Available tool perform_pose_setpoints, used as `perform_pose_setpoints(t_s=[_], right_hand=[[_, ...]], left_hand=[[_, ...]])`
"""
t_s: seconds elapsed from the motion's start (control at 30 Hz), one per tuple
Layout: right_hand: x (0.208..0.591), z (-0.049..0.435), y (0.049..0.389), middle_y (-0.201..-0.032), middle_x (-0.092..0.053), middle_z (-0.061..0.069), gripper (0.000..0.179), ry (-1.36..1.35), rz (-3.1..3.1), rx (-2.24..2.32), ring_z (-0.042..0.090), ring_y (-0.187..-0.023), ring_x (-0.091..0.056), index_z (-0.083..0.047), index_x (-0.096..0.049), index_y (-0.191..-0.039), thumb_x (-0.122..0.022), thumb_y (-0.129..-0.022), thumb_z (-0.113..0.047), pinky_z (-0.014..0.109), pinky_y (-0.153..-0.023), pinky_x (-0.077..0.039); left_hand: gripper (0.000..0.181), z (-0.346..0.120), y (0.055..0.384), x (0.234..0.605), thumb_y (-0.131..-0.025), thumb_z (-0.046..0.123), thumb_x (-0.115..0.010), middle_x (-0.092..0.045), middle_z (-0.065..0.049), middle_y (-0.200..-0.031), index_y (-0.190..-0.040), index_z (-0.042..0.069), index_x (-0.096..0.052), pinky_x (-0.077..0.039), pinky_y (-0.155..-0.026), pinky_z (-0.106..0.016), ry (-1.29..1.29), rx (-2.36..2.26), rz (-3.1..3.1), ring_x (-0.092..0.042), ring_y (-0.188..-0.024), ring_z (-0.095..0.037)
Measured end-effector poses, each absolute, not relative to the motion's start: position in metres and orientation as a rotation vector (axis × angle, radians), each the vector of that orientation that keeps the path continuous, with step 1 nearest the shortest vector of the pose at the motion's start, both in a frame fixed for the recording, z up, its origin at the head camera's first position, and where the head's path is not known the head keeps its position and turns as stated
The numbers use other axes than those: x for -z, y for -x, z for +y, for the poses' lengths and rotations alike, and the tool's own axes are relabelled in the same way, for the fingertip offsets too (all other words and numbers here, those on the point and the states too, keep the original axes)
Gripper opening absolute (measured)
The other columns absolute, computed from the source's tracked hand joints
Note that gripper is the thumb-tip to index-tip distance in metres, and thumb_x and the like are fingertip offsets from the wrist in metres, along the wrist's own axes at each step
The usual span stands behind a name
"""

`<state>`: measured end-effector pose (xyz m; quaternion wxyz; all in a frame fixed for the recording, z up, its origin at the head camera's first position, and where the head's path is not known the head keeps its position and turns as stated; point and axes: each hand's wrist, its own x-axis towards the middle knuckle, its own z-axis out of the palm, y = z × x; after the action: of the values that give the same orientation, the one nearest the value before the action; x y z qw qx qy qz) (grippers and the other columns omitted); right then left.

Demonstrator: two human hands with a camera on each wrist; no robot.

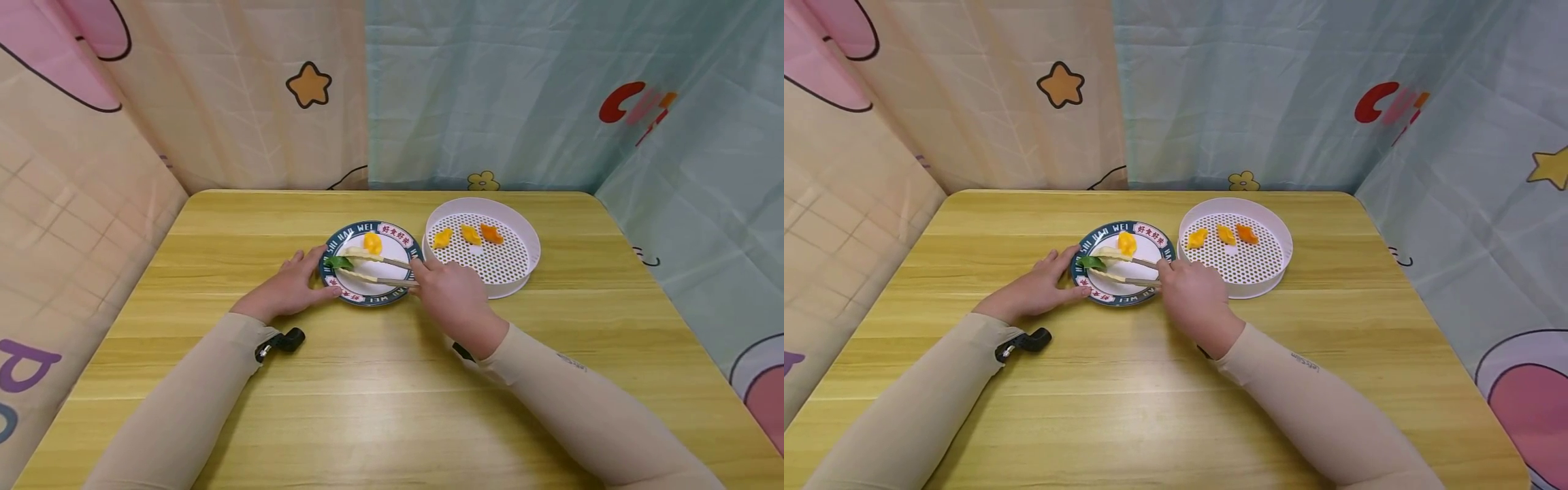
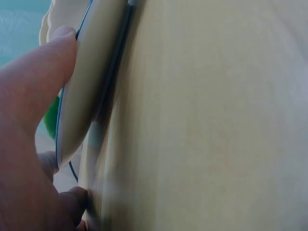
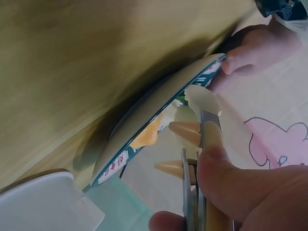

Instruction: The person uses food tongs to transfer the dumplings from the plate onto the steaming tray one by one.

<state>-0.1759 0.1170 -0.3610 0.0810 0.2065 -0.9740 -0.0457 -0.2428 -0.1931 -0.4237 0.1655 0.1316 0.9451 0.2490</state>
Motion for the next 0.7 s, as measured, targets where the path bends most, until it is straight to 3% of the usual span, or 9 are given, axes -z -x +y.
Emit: perform_pose_setpoints(t_s=[0.23,0.6,0.7], right_hand=[[0.3599,0.1198,0.1722,-0.117,-0.078,0.006,0.049,-0.613,-2.955,0.128,0.022,-0.065,-0.059,-0.015,-0.066,-0.139,-0.072,-0.099,-0.044,0.034,-0.053,-0.055],[0.3615,0.1133,0.1733,-0.095,-0.07,0.002,0.044,-0.63,-2.933,0.165,0.021,-0.065,-0.058,-0.015,-0.066,-0.133,-0.075,-0.098,-0.04,0.034,-0.056,-0.055],[0.3616,0.1142,0.1717,-0.097,-0.071,0.001,0.042,-0.624,-2.945,0.159,0.021,-0.067,-0.059,-0.015,-0.066,-0.132,-0.075,-0.099,-0.039,0.034,-0.058,-0.057]], left_hand=[[0.11,-0.1932,0.2416,0.422,-0.089,0.08,-0.061,-0.011,-0.018,-0.177,-0.171,0.031,-0.005,-0.016,-0.12,-0.081,-0.379,-0.706,2.694,0.0,-0.161,-0.054],[0.111,-0.1928,0.2411,0.4211,-0.089,0.08,-0.061,-0.011,-0.019,-0.177,-0.171,0.03,-0.006,-0.016,-0.12,-0.081,-0.373,-0.705,2.694,0.0,-0.161,-0.054],[0.111,-0.1924,0.2411,0.4207,-0.089,0.08,-0.061,-0.011,-0.018,-0.177,-0.171,0.03,-0.006,-0.016,-0.12,-0.081,-0.377,-0.715,2.691,0.0,-0.161,-0.053]])
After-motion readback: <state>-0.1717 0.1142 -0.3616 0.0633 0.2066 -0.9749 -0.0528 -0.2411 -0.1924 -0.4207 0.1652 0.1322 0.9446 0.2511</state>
